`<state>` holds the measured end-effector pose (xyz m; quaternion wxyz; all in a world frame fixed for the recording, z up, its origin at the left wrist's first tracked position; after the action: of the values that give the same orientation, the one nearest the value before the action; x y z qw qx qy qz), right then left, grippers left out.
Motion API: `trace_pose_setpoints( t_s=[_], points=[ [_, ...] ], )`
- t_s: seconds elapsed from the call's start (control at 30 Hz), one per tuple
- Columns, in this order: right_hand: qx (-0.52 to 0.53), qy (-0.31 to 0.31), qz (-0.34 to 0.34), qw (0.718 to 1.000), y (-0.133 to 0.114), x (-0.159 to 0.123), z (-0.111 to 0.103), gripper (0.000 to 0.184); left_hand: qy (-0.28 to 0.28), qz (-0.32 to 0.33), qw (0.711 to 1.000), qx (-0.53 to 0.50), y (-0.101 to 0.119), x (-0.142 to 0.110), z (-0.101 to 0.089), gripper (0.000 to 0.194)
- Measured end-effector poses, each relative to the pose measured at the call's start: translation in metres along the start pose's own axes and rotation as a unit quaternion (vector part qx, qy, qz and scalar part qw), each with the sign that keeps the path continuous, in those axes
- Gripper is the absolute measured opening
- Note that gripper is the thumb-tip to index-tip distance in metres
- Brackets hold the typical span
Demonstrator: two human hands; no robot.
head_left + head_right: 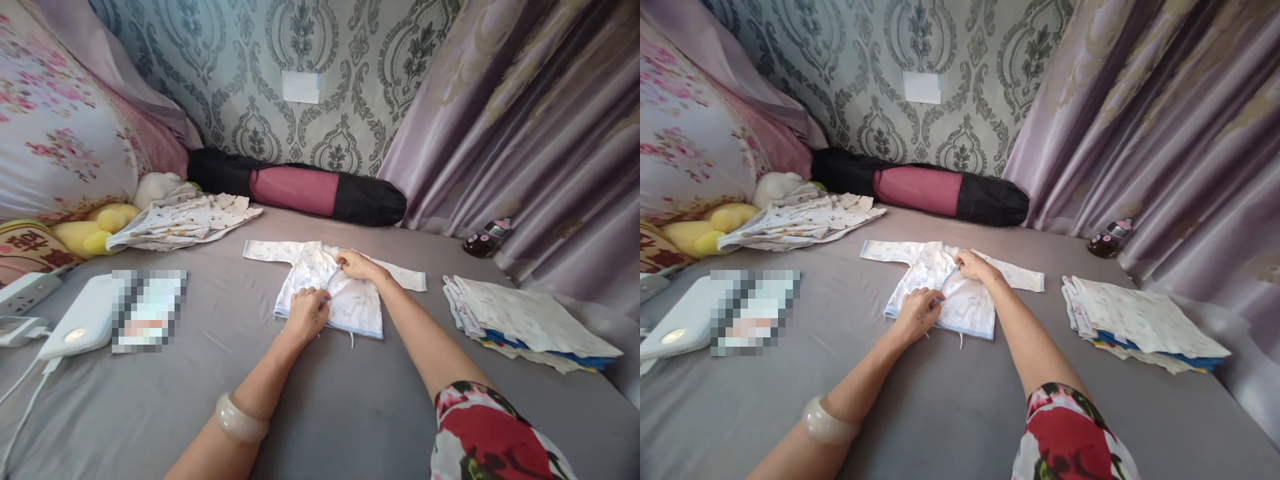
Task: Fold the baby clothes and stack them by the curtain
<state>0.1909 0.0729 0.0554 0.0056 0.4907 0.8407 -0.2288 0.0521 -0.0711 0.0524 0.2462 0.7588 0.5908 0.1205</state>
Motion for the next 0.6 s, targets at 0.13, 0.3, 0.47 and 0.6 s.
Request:
trace_pose_setpoints(
  t_s=[0.13,0.3,0.47,0.6],
  points=[
    [-0.068,0.010,0.015,0.998,-0.008,-0.005,0.002,0.024,0.004,0.002,1.000,-0.001,0.000,0.000,0.000,0.031],
    [-0.097,0.008,0.055,0.994,-0.015,-0.016,-0.001,0.019,-0.002,0.007,1.000,-0.008,0.000,0.000,-0.001,0.031],
    [-0.071,0.107,0.131,0.983,-0.022,-0.025,0.002,0.024,-0.004,0.002,1.000,0.006,0.001,-0.002,-0.002,0.038],
    [-0.056,0.183,0.184,0.964,-0.028,-0.023,0.015,0.025,0.002,0.005,1.000,0.025,0.002,-0.003,-0.001,0.047]
  ],
)
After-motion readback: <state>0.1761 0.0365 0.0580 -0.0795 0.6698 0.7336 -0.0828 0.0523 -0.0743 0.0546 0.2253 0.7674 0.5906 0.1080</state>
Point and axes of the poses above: each hand's wrist, its own x-axis towards the middle knuckle, its own z-axis out of the palm, y = z × x, the point moved 6 cm from there along x, towards the middle knuckle, and after that the axes turned 10 degrees about -y, right-handed, at the moved point
